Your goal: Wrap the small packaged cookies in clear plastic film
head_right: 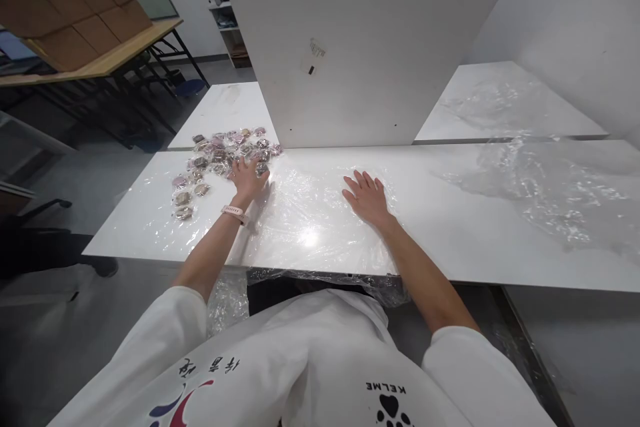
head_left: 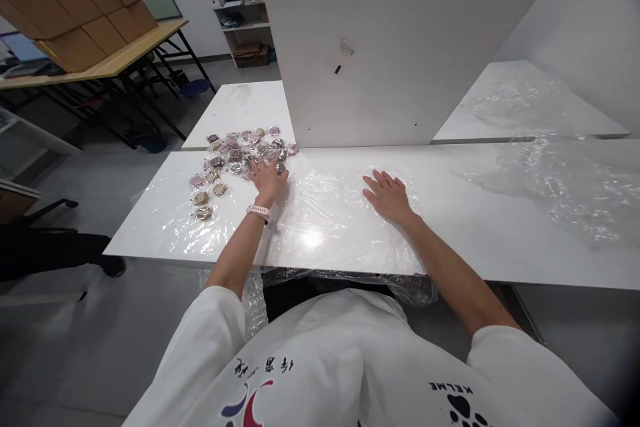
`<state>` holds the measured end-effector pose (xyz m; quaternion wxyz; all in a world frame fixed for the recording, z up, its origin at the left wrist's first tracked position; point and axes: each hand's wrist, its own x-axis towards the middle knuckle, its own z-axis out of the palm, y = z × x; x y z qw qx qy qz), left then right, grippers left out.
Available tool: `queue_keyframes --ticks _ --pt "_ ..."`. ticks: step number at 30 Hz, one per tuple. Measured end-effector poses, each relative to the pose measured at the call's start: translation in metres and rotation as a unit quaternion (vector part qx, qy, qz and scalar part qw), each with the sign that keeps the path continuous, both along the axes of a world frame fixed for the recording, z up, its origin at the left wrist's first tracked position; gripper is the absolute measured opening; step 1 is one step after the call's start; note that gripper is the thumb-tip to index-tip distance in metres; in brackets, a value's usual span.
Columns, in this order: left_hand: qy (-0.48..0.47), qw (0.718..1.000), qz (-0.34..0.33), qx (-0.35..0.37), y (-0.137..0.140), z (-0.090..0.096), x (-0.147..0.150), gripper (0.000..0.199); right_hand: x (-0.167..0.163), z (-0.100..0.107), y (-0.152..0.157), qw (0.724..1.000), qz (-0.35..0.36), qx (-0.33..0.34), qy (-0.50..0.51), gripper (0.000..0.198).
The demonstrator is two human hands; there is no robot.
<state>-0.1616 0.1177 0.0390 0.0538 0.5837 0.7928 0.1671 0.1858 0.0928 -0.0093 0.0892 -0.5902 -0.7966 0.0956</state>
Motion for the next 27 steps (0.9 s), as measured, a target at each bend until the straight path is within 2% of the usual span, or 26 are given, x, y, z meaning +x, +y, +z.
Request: queue_keyframes --ticks 3,7,9,14,17,19,21,23,25,27 --pt "0.026 0.999 -0.013 -0.041 0.01 -0.008 -0.009 0.061 0.01 -0.005 0.013 1.0 -0.002 0.003 -0.001 0.066" --pt "0.051 0.997 -0.059 -0.018 0.012 -0.012 0.0 0.037 0.017 -0.003 0.031 1.0 -0.009 0.007 -0.006 0.067" --pt "0.066 0.993 -0.088 -0.037 0.011 -0.008 0.003 0.034 0.02 -0.002 0.04 1.0 -0.009 0.005 -0.013 0.068" --pt "0.144 0.974 -0.141 -0.107 0.011 0.003 -0.009 0.041 0.024 -0.002 0.053 0.999 -0.003 0.007 -0.031 0.068" --pt "0.151 0.973 -0.128 -0.115 0.012 0.011 -0.019 0.043 0.024 -0.002 0.054 0.999 -0.006 0.009 -0.033 0.068" --pt "0.121 0.983 -0.106 -0.091 0.009 0.021 -0.018 0.046 0.024 -0.003 0.054 0.999 -0.006 0.009 -0.031 0.068" --pt "0.069 0.991 -0.11 -0.031 -0.001 0.032 -0.002 0.049 0.024 -0.004 0.054 1.0 -0.003 0.01 -0.025 0.068" --pt "0.01 0.983 -0.177 0.049 -0.02 0.039 0.03 0.051 0.025 -0.004 0.054 1.0 0.001 0.012 -0.014 0.068" --pt "-0.03 0.948 -0.301 0.099 -0.048 0.035 0.073 0.051 0.026 -0.006 0.055 1.0 0.002 0.016 -0.004 0.067" --pt "-0.029 0.91 -0.403 0.097 -0.08 0.019 0.118 0.049 0.027 -0.008 0.054 1.0 0.0 0.022 0.004 0.067"
